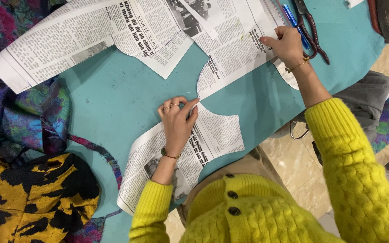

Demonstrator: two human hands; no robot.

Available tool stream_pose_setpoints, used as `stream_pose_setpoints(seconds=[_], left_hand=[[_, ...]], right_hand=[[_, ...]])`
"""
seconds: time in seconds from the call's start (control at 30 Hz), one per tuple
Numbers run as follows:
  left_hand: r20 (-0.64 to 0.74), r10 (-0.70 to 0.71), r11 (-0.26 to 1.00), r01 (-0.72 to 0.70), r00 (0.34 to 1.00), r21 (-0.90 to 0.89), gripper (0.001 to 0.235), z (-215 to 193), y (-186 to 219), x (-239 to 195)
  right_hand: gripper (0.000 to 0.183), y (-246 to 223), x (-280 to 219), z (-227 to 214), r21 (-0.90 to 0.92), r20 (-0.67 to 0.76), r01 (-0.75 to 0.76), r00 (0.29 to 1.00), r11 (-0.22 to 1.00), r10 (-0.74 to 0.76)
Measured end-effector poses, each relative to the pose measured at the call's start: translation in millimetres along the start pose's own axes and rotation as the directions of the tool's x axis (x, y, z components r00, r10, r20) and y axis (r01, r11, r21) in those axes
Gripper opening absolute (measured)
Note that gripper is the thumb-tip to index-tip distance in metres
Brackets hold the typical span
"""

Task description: The person cuts a newspaper sheet into a curved shape using scissors, then places the cut piece aside. They then unfold a new newspaper sheet, use a ruler and a pen to draw straight lines across the paper, and reposition the ruler to draw additional lines.

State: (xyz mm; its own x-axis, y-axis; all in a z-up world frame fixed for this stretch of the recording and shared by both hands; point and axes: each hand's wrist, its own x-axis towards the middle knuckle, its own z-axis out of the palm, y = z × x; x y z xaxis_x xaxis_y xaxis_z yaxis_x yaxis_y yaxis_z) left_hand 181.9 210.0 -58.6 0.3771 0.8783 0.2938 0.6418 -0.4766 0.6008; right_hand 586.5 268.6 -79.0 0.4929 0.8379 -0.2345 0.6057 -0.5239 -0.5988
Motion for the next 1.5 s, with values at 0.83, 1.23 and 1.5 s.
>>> stream_pose_setpoints(seconds=[0.83, 1.23, 1.5], left_hand=[[-0.036, 0.090, 0.989, -0.085, 0.995, 0.125, 0.022, 5, 1, 0], [-0.046, 0.145, 0.975, -0.135, 0.988, 0.176, 0.018, 14, -13, -3], [-0.019, 0.130, 0.980, -0.125, 0.991, 0.155, 0.019, 14, -12, -2]], right_hand=[[0.045, 2, -33, 7, -0.081, -0.234, 0.232, 0.941, 0.969, -0.245], [0.033, 36, -168, 32, -0.411, -0.313, 0.323, 0.828, 0.853, -0.465], [0.021, 36, -179, 32, -0.384, -0.321, 0.282, 0.852, 0.879, -0.413]])
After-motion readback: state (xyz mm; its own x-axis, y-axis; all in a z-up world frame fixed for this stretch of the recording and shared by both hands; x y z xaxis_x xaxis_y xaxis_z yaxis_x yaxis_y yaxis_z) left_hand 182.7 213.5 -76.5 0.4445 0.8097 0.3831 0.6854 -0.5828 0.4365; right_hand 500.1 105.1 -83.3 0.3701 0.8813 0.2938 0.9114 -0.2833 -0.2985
